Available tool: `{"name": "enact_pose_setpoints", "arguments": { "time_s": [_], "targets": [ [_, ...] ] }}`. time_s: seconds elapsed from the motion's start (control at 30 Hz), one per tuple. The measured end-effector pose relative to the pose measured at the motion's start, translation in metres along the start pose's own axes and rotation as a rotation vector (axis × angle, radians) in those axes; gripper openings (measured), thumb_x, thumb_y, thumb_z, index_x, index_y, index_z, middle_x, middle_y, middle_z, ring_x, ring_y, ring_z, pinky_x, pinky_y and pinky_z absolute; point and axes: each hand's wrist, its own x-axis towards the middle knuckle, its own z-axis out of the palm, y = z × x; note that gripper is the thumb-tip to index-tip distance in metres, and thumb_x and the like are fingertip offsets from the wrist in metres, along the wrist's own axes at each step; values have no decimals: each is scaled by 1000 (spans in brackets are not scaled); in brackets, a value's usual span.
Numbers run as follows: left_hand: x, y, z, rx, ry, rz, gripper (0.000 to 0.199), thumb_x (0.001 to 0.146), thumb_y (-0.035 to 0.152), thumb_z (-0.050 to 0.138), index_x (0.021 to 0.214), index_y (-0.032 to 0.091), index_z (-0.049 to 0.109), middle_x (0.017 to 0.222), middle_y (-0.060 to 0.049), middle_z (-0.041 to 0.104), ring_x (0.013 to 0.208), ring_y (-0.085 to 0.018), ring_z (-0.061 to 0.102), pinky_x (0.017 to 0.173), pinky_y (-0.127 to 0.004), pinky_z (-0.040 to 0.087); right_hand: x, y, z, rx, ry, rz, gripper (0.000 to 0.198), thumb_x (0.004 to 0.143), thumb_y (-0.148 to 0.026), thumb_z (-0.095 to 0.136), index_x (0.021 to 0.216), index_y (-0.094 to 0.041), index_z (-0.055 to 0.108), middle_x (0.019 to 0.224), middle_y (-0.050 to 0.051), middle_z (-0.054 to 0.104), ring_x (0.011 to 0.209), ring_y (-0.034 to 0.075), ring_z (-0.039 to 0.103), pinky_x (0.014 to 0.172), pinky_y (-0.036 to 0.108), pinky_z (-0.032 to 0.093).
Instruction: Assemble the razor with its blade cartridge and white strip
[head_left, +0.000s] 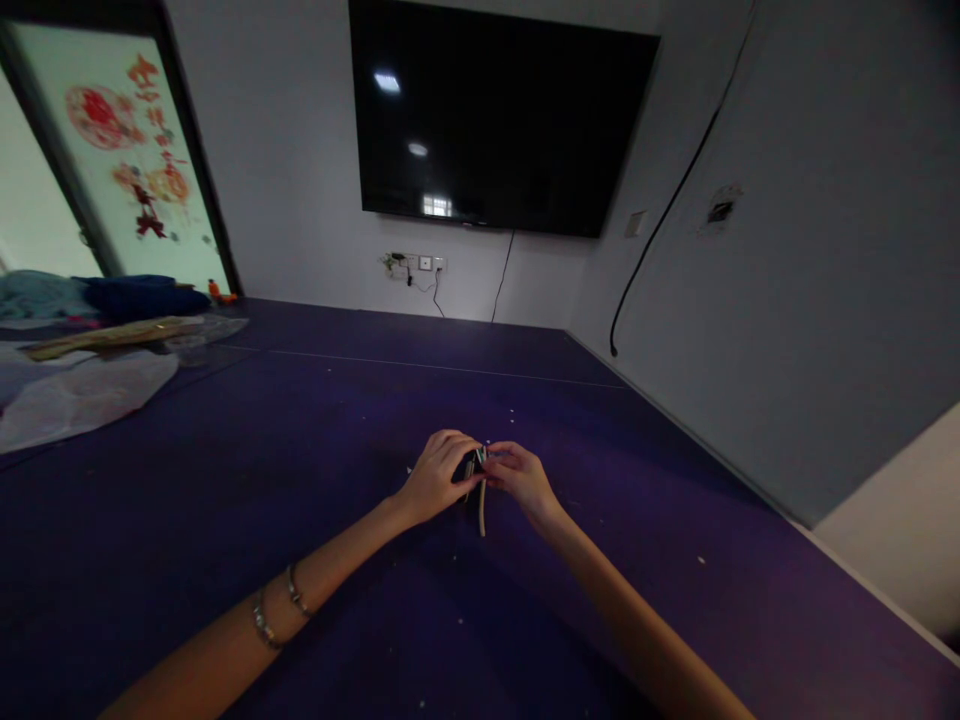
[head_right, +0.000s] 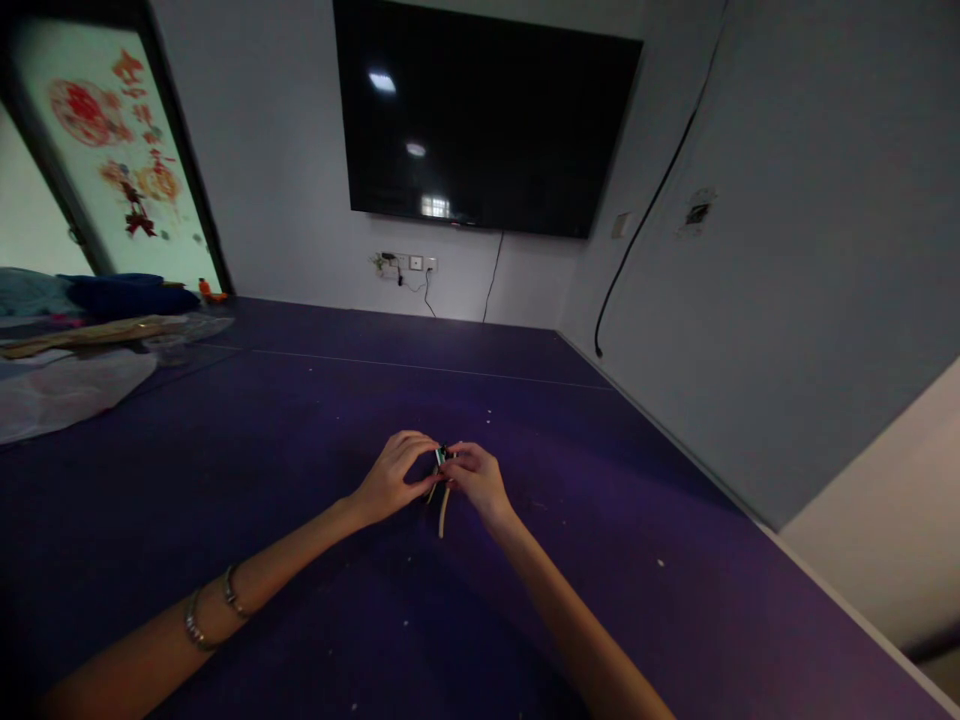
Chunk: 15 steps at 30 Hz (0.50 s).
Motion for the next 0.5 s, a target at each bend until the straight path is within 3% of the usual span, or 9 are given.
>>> {"name": "enact_pose_setpoints", "arguments": {
  "time_s": [0.27, 0.5],
  "targets": [
    [4, -14, -13, 158, -81, 197, 27, 86, 19, 47, 111, 19, 57, 105, -8, 60, 107, -22, 46, 89, -41, 42, -1, -11, -6, -73, -110, 10, 39, 55, -28, 75, 87, -19, 54, 64, -2, 64, 57, 13, 62, 55, 25, 49],
    [4, -16, -18, 206, -97, 244, 23, 86, 20, 47, 105, 20, 61, 108, -8, 60, 111, -22, 44, 91, -40, 43, -5, -13, -8, -47, -195, 109, 42, 54, -25, 75, 90, -19, 54, 66, -2, 65, 56, 12, 61, 57, 26, 51]
  ]
}}
